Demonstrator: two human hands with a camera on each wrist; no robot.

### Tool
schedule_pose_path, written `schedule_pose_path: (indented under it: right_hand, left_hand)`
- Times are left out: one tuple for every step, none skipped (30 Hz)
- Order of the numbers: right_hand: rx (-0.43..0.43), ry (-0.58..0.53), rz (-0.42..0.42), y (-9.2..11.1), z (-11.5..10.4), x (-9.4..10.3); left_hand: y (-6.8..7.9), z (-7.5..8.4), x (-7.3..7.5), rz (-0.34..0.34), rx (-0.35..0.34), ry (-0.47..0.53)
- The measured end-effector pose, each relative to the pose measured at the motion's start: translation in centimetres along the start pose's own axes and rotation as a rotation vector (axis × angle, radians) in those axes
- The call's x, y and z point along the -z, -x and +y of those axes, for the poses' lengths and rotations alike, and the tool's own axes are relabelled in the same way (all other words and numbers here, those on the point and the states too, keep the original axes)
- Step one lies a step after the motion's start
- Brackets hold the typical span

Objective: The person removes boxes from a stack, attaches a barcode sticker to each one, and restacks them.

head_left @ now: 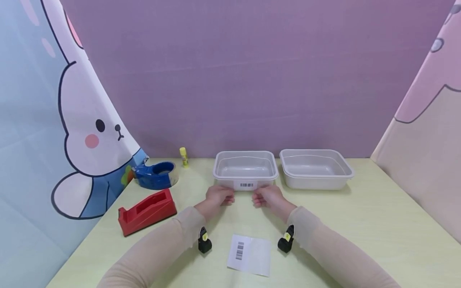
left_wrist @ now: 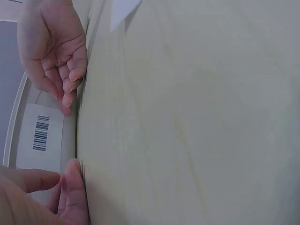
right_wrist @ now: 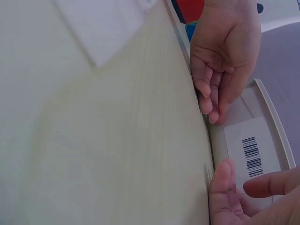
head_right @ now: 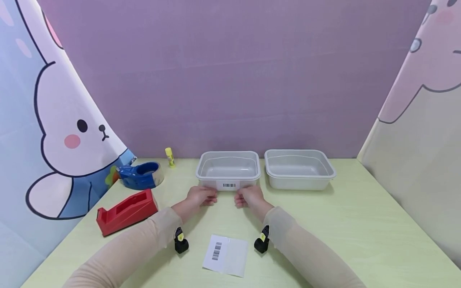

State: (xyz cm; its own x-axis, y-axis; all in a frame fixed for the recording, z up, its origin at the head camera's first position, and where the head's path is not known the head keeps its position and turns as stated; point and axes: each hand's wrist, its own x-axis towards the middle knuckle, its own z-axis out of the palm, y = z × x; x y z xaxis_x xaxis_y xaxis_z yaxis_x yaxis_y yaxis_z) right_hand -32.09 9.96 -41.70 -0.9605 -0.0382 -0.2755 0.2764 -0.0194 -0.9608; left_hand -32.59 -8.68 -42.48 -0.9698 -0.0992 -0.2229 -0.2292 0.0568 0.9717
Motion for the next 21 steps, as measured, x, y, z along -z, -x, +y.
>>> schedule_pose_path:
  right_hand:
    - [-0.005, 0.005, 0.002, 0.1, 0.0, 0.1]
    - [-0.008, 0.013, 0.002, 0.3, -0.1, 0.2]
    - [-0.011, 0.020, 0.002, 0.4, -0.1, 0.4]
    - [-0.011, 0.025, 0.001, 0.6, -0.1, 0.5]
    - [-0.009, 0.030, -0.001, 0.8, -0.2, 0.7]
    - [-0.009, 0.035, -0.005, 1.0, -0.2, 0.9]
    - [-0.008, 0.038, -0.010, 1.2, -0.2, 1.0]
    - [-0.009, 0.042, -0.013, 1.4, -0.2, 1.2]
    - [-0.010, 0.045, -0.019, 1.6, -0.2, 1.3]
    - [-0.012, 0.048, -0.023, 1.8, -0.2, 1.4]
    - [-0.016, 0.051, -0.027, 2.0, -0.3, 1.6]
    - [-0.022, 0.050, -0.030, 2.1, -0.4, 1.6]
    - [-0.026, 0.051, -0.035, 2.3, -0.4, 1.7]
    - [-0.028, 0.056, -0.041, 2.5, -0.5, 1.8]
    - [-0.027, 0.059, -0.046, 2.6, -0.6, 1.8]
    - [-0.026, 0.066, -0.047, 2.8, -0.7, 1.8]
    - [-0.021, 0.074, -0.050, 3.1, -0.7, 1.8]
    - [-0.014, 0.085, -0.055, 3.3, -0.8, 1.8]
    - [-0.005, 0.099, -0.059, 3.6, -0.9, 1.8]
    - [0.004, 0.112, -0.062, 3.8, -0.9, 1.7]
    - [0.013, 0.126, -0.069, 4.1, -0.9, 1.7]
  left_hand:
    - [0.0, 0.0, 0.2, -0.003, 0.009, -0.004]
    - [0.1, 0.1, 0.4, -0.006, 0.016, -0.010]
    - [0.2, 0.2, 0.6, -0.013, 0.019, -0.022]
    - [0.4, 0.3, 0.8, -0.026, 0.018, -0.042]
    - [0.6, 0.5, 1.0, -0.044, 0.017, -0.070]
    - [0.8, 0.6, 1.2, -0.070, 0.013, -0.099]
    - [1.2, 0.7, 1.4, -0.103, 0.006, -0.147]
    - [1.5, 0.9, 1.6, -0.144, -0.005, -0.209]
    - [1.9, 1.0, 1.8, -0.192, -0.017, -0.270]
    - [2.2, 1.2, 2.0, -0.241, -0.030, -0.336]
    - [2.6, 1.3, 2.1, -0.288, -0.040, -0.400]
    - [3.0, 1.4, 2.3, -0.335, -0.056, -0.464]
    - [3.3, 1.5, 2.4, -0.373, -0.073, -0.526]
    - [3.7, 1.5, 2.6, -0.404, -0.083, -0.572]
    - [4.0, 1.6, 2.7, -0.431, -0.092, -0.601]
    - [4.4, 1.5, 2.8, -0.453, -0.102, -0.631]
    - [4.8, 1.5, 2.8, -0.475, -0.111, -0.656]
    - [5.1, 1.5, 2.8, -0.496, -0.124, -0.678]
    - [5.6, 1.4, 2.9, -0.514, -0.138, -0.700]
    - [6.0, 1.4, 2.9, -0.535, -0.157, -0.724]
    - [6.5, 1.3, 2.8, -0.555, -0.182, -0.748]
